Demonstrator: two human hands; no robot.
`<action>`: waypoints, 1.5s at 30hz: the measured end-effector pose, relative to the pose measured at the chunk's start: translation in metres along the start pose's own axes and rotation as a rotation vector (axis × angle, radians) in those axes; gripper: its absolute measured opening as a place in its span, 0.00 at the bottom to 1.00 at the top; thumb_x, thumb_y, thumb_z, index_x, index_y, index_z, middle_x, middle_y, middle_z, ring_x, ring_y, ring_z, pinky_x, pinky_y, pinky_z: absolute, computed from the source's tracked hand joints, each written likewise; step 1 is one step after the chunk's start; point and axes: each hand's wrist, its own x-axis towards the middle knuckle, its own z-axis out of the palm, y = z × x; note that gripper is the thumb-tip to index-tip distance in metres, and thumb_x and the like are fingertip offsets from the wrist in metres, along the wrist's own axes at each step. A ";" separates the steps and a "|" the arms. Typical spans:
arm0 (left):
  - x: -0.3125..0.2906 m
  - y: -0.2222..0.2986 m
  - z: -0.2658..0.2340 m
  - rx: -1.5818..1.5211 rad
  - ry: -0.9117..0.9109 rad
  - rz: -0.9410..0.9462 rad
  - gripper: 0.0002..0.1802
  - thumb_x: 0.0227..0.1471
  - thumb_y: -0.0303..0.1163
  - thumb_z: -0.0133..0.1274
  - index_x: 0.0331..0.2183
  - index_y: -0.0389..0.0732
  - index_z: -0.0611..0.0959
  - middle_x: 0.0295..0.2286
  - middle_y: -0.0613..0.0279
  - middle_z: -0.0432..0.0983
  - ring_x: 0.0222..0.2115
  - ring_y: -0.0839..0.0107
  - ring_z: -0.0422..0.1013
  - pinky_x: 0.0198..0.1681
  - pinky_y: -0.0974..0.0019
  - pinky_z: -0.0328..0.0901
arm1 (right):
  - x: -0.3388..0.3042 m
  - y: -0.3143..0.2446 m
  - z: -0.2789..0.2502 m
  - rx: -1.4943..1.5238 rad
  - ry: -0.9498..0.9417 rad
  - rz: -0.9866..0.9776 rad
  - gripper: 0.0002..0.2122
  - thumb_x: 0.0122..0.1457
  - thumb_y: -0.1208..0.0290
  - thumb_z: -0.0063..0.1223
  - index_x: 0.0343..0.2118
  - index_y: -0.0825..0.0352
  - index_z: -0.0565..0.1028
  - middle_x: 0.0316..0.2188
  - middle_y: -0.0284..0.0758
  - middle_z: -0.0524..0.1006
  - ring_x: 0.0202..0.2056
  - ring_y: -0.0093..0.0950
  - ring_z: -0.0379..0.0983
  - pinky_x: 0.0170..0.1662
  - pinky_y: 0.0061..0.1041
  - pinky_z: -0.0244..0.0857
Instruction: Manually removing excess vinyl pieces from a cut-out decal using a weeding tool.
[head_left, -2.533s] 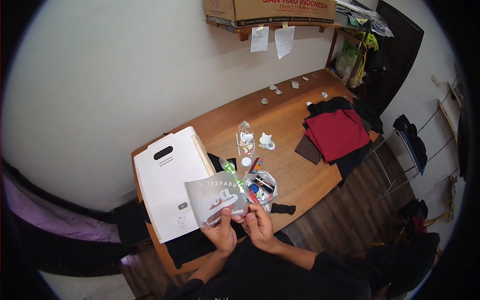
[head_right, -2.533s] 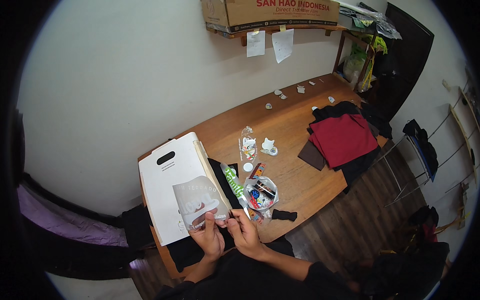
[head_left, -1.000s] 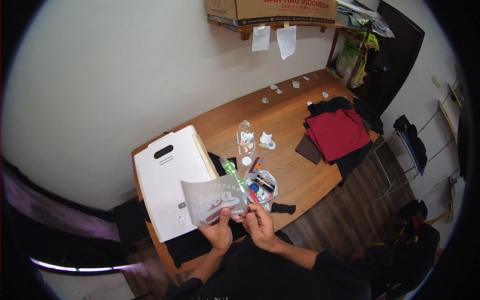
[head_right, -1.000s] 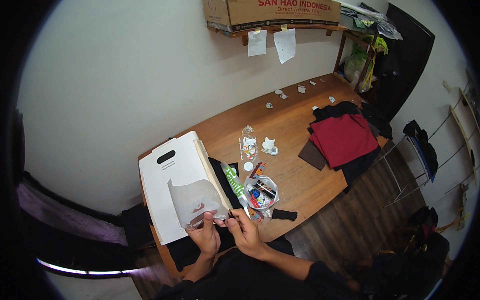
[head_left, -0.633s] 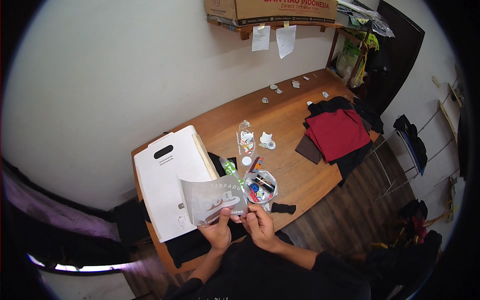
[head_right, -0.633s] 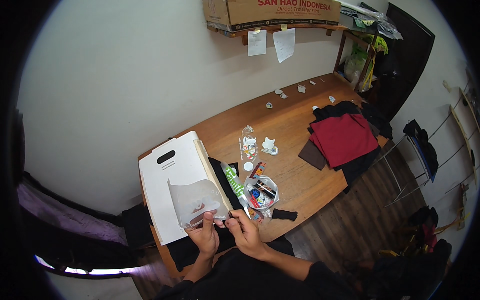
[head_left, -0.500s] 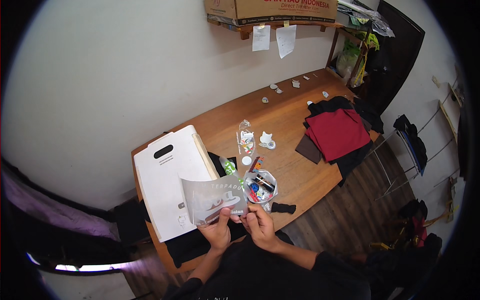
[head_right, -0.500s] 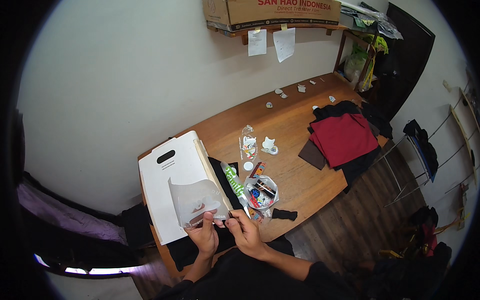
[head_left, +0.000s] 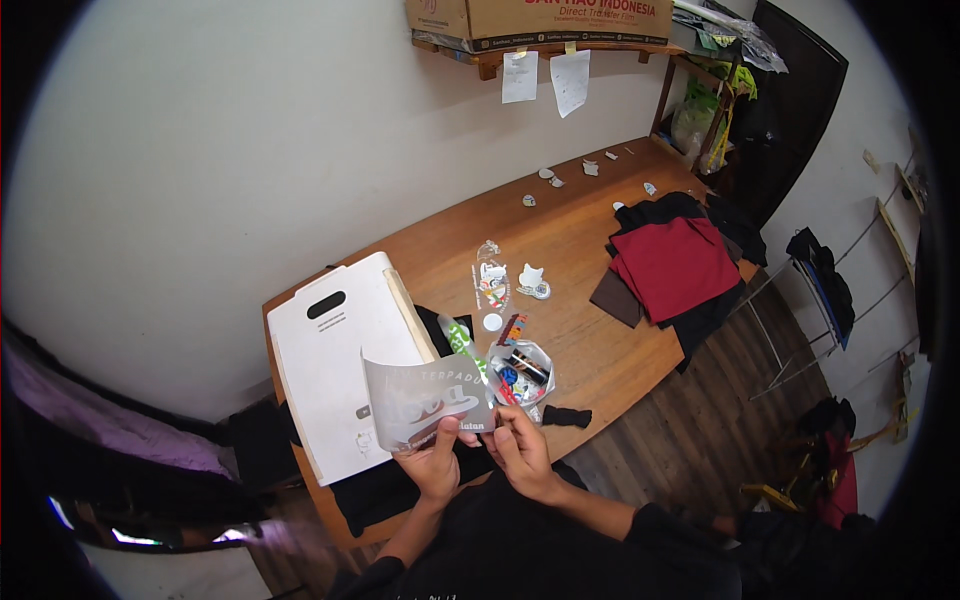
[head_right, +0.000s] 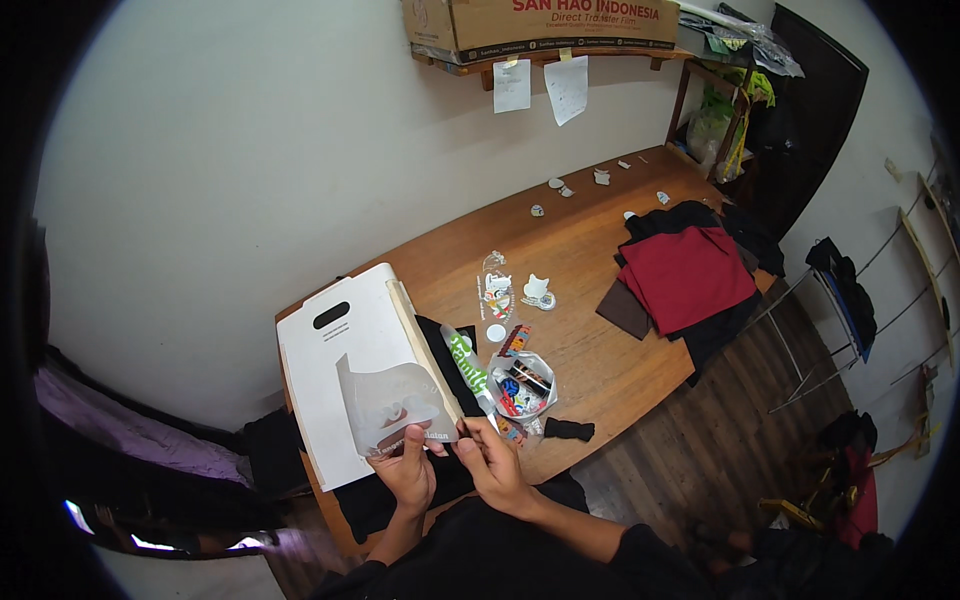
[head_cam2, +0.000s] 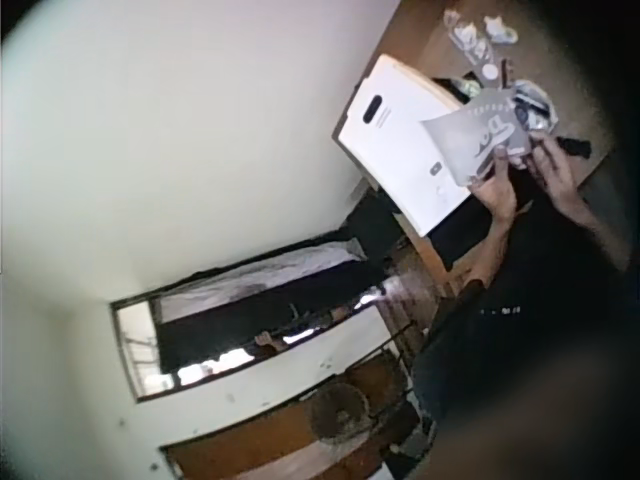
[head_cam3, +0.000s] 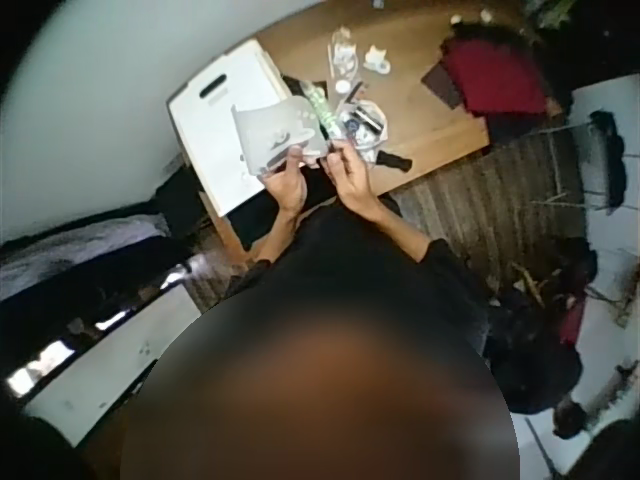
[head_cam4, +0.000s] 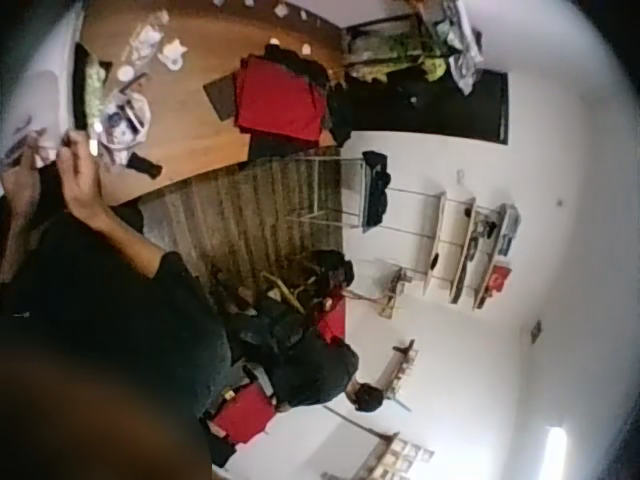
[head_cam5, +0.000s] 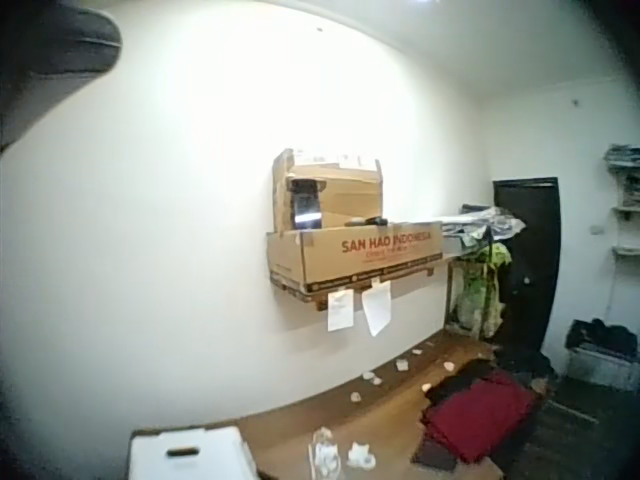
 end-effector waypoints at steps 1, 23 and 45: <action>0.000 -0.001 0.000 0.008 -0.006 0.008 0.13 0.47 0.26 0.54 0.36 0.32 0.72 0.25 0.54 0.74 0.16 0.74 0.69 0.16 0.76 0.65 | 0.000 -0.003 0.001 -0.075 -0.007 -0.024 0.09 0.61 0.73 0.38 0.41 0.73 0.63 0.26 0.29 0.68 0.27 0.13 0.61 0.30 0.12 0.57; -0.007 0.000 -0.002 0.127 -0.181 -0.161 0.18 0.47 0.18 0.50 0.42 0.28 0.68 0.25 0.51 0.74 0.15 0.72 0.70 0.15 0.73 0.67 | 0.025 -0.033 -0.018 -0.131 0.072 -0.151 0.21 0.61 0.57 0.36 0.48 0.69 0.59 0.25 0.29 0.63 0.17 0.11 0.51 0.20 0.09 0.47; -0.011 -0.001 -0.005 0.095 -0.358 -0.276 0.35 0.47 0.15 0.48 0.54 0.31 0.50 0.32 0.48 0.72 0.23 0.69 0.72 0.25 0.70 0.70 | 0.013 -0.028 -0.012 -0.009 0.232 -0.218 0.11 0.60 0.75 0.40 0.44 0.72 0.60 0.42 0.37 0.68 0.42 0.18 0.64 0.44 0.16 0.59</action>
